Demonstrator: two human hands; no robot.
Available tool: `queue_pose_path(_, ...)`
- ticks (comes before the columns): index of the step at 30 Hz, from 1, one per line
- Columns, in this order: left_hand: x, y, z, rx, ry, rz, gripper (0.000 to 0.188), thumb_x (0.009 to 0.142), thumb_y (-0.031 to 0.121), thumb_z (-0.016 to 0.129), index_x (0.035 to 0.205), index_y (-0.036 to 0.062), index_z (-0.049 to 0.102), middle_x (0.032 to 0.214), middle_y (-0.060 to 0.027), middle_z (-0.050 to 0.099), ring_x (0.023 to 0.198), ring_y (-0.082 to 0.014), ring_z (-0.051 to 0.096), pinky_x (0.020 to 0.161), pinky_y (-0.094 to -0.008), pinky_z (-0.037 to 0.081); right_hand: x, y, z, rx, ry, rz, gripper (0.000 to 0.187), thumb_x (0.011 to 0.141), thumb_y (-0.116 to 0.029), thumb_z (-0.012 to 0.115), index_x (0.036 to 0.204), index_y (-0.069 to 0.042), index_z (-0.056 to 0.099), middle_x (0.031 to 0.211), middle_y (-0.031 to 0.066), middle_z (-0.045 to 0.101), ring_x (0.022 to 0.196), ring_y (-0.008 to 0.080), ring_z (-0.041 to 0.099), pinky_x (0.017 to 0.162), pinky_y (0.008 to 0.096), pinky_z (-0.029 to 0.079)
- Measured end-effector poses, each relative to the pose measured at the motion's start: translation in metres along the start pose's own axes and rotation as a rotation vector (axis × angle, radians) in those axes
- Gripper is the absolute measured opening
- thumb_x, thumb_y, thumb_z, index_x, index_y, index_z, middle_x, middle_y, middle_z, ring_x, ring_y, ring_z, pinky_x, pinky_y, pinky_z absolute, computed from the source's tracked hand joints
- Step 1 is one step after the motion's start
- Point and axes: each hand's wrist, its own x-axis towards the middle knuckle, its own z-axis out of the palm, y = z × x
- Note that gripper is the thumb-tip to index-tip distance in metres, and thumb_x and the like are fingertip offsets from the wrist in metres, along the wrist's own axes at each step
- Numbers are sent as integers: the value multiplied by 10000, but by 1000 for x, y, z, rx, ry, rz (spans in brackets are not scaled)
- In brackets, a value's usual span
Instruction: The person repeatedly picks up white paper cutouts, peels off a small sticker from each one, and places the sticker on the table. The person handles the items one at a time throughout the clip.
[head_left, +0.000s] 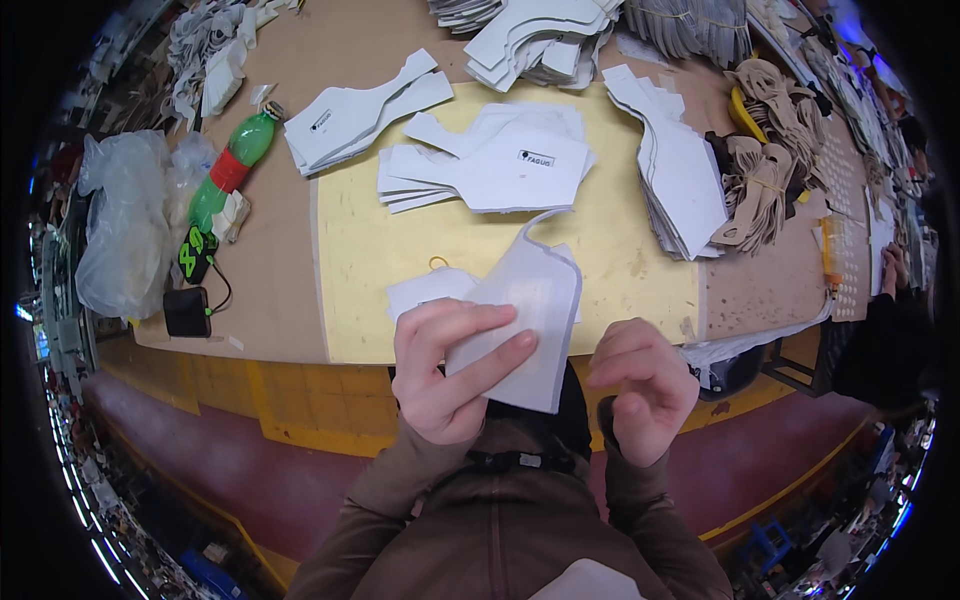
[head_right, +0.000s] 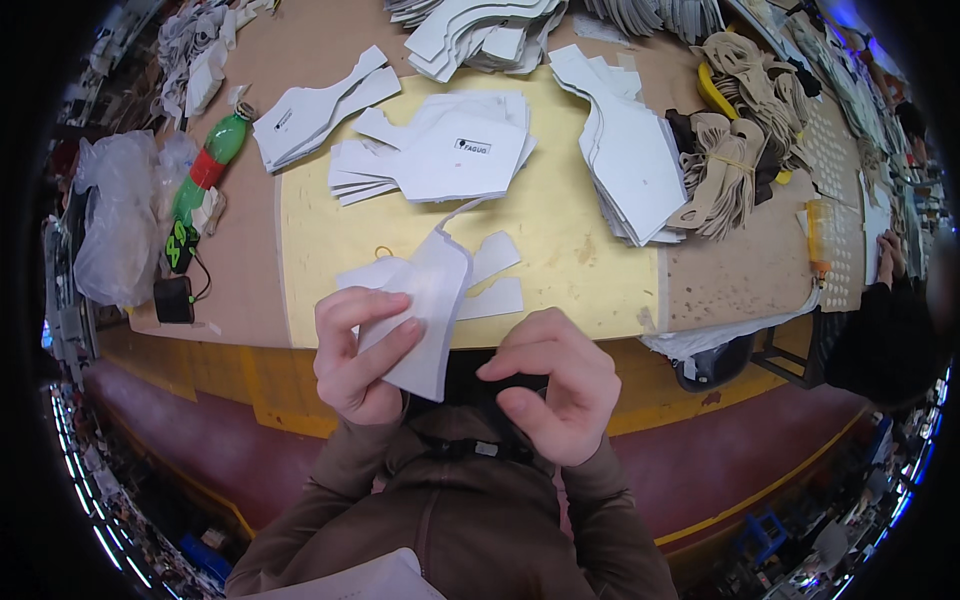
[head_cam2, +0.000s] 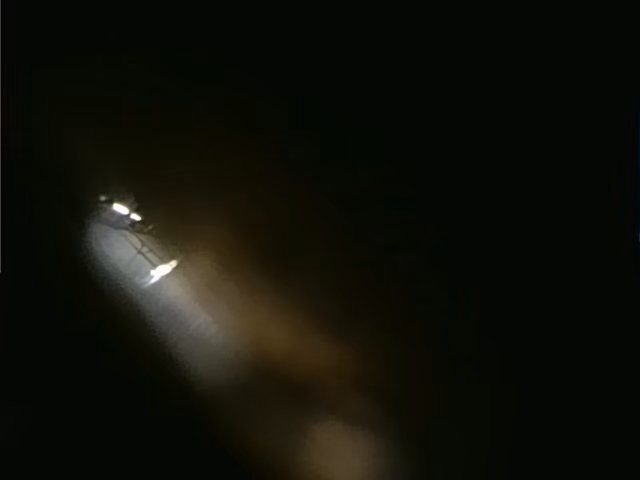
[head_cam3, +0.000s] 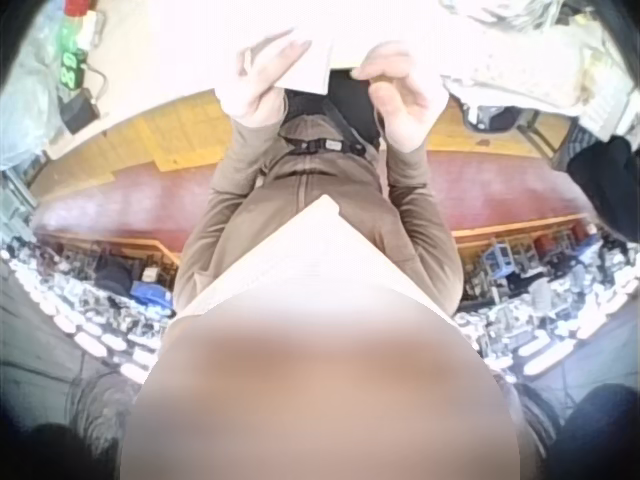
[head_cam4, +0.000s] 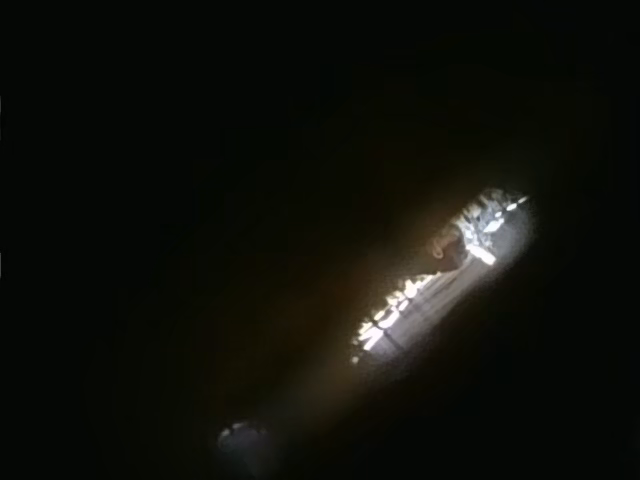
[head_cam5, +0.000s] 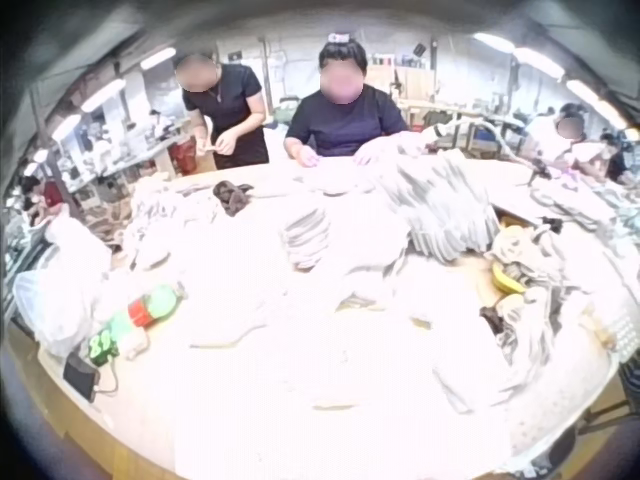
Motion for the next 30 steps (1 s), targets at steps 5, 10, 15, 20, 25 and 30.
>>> queue_pose_path(5,4,-4,6,102,-65,17,504,648,20,634,1107,143,803,1159,-55,687,1021,-263,572,901,-372,495,1,-11,2,-123,-92,161,56,850,40,699,904,28,700,869,100,676,845,201,622,758,305,479)
queue_pose_path(10,7,-3,8,143,-147,29,486,649,45,672,1112,133,794,1164,-52,681,1023,-263,571,913,-376,481,-2,-6,3,-106,-72,280,39,865,42,684,903,36,682,873,86,651,827,176,596,771,281,456)
queue_pose_path(15,11,17,-5,154,-285,-139,335,716,40,735,1046,58,783,1123,-117,688,982,-308,585,951,-435,460,-8,-3,6,-10,20,363,25,870,50,674,886,57,656,882,72,612,819,147,554,764,262,423)
queue_pose_path(20,11,34,-28,-16,-239,-40,228,718,36,841,926,1,753,1004,-132,725,872,-276,689,775,-375,551,-8,-6,11,-89,-58,238,39,883,22,699,912,26,672,868,77,635,817,176,582,749,280,450)
queue_pose_path(25,9,35,-24,29,-223,-82,179,745,-6,816,910,0,747,902,-127,738,715,-199,728,572,-282,554,-10,-7,23,-382,-49,62,75,848,29,720,902,-5,680,849,92,637,783,250,585,696,333,465)
queue_pose_path(30,-2,43,-28,102,-322,-109,186,782,-2,760,959,-4,702,941,-104,724,702,-225,715,583,-298,559,-19,-8,32,-627,-83,-19,108,807,49,724,874,-18,673,817,93,617,756,280,565,660,366,452)
